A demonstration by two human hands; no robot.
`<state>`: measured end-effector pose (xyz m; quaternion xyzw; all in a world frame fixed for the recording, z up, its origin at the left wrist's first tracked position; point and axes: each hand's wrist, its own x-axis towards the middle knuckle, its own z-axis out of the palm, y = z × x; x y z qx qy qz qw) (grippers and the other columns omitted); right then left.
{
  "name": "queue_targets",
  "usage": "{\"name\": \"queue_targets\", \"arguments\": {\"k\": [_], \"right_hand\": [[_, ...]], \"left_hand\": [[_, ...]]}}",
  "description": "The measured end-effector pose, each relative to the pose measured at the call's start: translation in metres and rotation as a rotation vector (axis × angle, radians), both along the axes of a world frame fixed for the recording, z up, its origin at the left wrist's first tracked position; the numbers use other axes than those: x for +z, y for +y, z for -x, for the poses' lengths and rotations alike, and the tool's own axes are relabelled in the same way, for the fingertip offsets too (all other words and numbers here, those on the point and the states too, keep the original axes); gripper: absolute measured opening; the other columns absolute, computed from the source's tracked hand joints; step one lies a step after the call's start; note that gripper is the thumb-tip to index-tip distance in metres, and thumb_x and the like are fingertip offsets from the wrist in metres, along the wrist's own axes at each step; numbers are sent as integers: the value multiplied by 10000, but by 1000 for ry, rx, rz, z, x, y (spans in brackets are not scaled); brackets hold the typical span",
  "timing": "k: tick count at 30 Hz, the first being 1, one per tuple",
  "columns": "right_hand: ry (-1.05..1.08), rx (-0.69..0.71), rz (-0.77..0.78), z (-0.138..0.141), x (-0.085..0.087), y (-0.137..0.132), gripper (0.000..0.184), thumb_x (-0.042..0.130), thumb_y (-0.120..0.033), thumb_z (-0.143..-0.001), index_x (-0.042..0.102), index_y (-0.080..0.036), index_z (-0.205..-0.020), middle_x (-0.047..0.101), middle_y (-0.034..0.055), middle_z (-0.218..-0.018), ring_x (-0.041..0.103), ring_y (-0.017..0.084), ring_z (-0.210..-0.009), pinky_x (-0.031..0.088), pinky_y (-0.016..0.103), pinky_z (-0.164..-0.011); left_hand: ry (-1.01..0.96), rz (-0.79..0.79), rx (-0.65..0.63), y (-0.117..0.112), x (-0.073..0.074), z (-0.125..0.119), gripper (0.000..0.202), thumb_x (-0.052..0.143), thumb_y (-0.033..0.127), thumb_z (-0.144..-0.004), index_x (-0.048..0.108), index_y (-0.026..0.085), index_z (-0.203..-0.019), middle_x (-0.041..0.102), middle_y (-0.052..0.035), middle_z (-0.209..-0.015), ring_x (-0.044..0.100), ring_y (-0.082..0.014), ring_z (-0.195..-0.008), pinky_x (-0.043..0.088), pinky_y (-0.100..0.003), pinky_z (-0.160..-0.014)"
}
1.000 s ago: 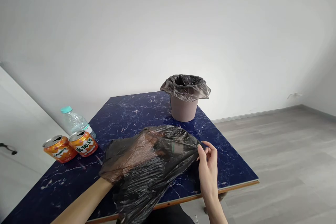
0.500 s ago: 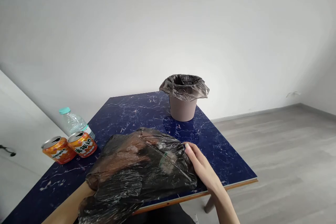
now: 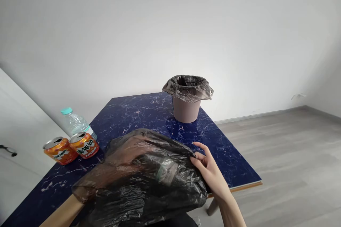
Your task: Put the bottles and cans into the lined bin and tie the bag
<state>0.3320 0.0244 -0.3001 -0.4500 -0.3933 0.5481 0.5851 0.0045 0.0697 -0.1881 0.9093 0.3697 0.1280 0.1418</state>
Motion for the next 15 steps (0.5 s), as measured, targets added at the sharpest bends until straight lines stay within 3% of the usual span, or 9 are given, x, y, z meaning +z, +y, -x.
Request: {"name": "queue_targets", "arguments": {"k": [4,10,15], "right_hand": [[103,-111,43,0,-3,1,691,915,-486,-751,643,-275,-1351,560,-56,-760,507,139,-630,430,233,-564],[156,-218,74,1,-2,3,698,937,-472,-703,674,-256,-1313,593,-46,-773,549,153,-663,467,238,-578],[215,-245,109,-1,-2,3,716,954,-467,-685,672,-266,-1312,680,-31,-828,609,165,-688,518,246,-608]], "left_hand": [[14,-113,-16,-12,9,15,559,655,533,-1036,578,365,-1563,510,-12,-1672,392,-352,-1581,284,-533,-1340],[39,-204,-31,-26,20,15,566,716,552,-989,610,404,-1526,537,21,-1648,438,-350,-1552,317,-520,-1334],[32,-279,-28,-18,7,23,593,664,600,-1005,549,450,-1567,533,30,-1657,464,-350,-1545,353,-548,-1315]]}}
